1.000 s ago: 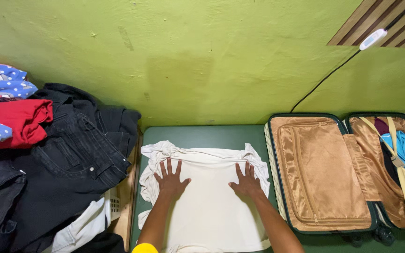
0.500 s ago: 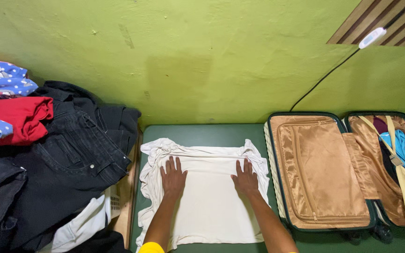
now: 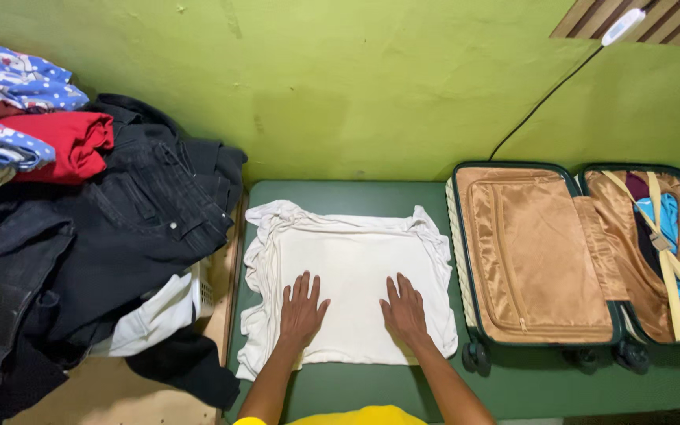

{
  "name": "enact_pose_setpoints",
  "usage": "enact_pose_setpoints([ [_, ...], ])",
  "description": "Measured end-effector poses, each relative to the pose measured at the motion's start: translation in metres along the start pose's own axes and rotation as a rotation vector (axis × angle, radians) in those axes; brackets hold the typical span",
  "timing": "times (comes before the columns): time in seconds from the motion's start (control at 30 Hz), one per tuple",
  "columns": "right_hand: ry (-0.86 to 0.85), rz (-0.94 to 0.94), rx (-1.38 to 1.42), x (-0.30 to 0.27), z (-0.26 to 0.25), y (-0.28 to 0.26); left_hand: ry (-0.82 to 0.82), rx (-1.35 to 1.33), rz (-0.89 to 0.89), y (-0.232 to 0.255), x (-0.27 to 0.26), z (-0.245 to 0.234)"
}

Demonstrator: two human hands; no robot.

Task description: The person folds a blue cloth by hand on a green surface and places it into an open suitcase, then picks up a white shirt from a pile and folds it.

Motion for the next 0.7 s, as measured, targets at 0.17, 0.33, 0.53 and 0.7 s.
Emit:
enact_pose_setpoints([
  [0.17, 0.061, -0.128, 0.134, -0.042, -0.023, 0.007, 0.001, 0.007, 0.179, -0.007, -0.040, 0.001],
  [0.33, -0.093, -0.117, 0.174, -0.059, -0.030, 0.022, -0.221, -0.052, 0.259, -0.013, -0.060, -0.012],
  [0.53, -0.362, -0.133, 0.090, -0.066, -0.054, 0.016, -0.235, -0.099, 0.322, -0.006, -0.062, -0.033],
  [0.7, -0.453, -0.214, 0.014, -0.077, -0.050, 0.015, -0.532, -0.045, 0.283, 0.001, -0.066, -0.041],
])
Point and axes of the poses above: each hand's wrist, its own x-axis towards the middle knuckle, its own z-axis out of the palm, y = z × x, the point moved 4 cm from there along x, towards the middle knuckle, and after that the axes turned 4 degrees about z, right-handed, at the moved point
